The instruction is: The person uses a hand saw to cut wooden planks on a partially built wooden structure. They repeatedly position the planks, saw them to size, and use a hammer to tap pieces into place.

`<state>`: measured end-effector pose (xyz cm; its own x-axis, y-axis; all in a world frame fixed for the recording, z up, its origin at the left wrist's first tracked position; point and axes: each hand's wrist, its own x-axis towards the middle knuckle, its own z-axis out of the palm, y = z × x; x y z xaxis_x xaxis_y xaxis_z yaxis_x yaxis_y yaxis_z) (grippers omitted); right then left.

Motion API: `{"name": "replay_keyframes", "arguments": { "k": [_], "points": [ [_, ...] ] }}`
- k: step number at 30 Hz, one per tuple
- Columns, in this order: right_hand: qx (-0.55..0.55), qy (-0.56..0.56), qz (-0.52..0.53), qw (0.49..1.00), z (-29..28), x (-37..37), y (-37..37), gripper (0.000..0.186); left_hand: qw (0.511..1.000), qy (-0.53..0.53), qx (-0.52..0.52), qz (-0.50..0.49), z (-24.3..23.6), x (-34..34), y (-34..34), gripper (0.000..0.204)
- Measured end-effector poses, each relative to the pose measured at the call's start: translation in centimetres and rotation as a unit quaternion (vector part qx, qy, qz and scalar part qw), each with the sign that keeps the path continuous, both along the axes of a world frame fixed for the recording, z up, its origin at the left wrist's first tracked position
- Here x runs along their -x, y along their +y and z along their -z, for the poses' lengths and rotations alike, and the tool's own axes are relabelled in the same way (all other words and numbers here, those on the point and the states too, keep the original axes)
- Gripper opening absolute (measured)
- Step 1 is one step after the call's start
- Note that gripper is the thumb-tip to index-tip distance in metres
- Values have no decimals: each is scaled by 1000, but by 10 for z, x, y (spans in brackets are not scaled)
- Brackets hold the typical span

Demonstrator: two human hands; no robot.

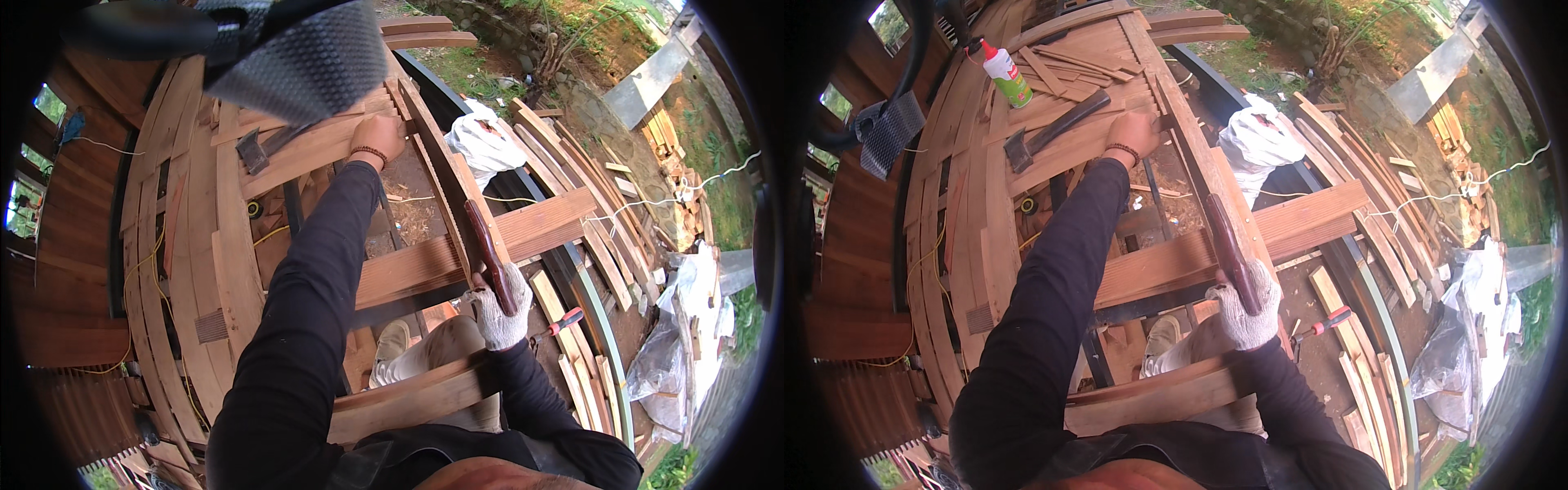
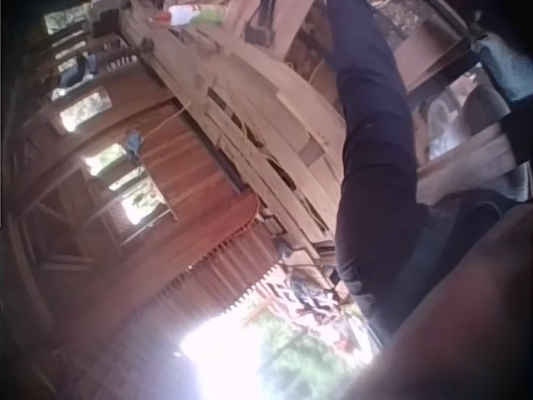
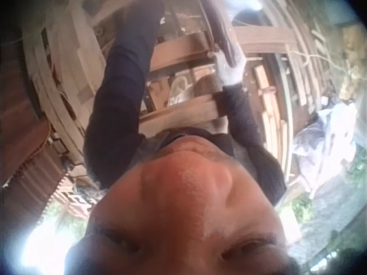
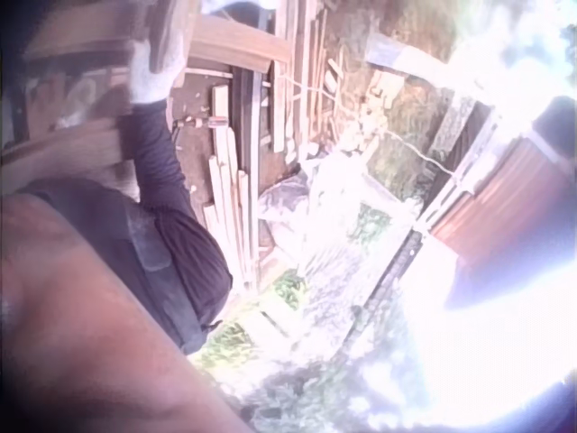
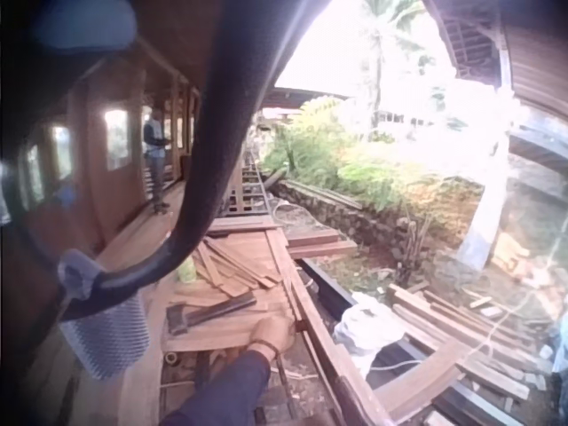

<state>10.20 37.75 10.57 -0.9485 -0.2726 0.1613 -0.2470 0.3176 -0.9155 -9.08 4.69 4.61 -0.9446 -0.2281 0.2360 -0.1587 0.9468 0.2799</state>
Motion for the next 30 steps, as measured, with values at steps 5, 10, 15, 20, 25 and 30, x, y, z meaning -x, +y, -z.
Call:
{"name": "replay_keyframes", "arguments": {
  "k": [5, 10, 15, 20, 25, 30],
  "points": [
    [74, 34, -21, 996, 24, 37, -21, 27, 1000, -2, -11, 6, -8, 3, 6, 20],
    [98, 28, -35, 994, 35, 65, -36, 29, 999, -34, -2, 5, -11, 4, 7, 24],
    [66, 5, -8, 998, 5, 4, -4, 29, 999, -31, -8, 9, -16, -2, 6, 24],
    [28, 41, -14, 999, -1, 5, 7, 30, 1000, 3, -9, 10, -7, 2, 4, 22],
    [84, -37, -8, 996, 5, -7, 13, 33, 999, 39, -16, 10, -1, 5, 5, 20],
    [-28, -7, -6, 1000, -5, -25, 27, 32, 999, 31, -2, 7, 5, 4, -2, 20]
  ]
}}
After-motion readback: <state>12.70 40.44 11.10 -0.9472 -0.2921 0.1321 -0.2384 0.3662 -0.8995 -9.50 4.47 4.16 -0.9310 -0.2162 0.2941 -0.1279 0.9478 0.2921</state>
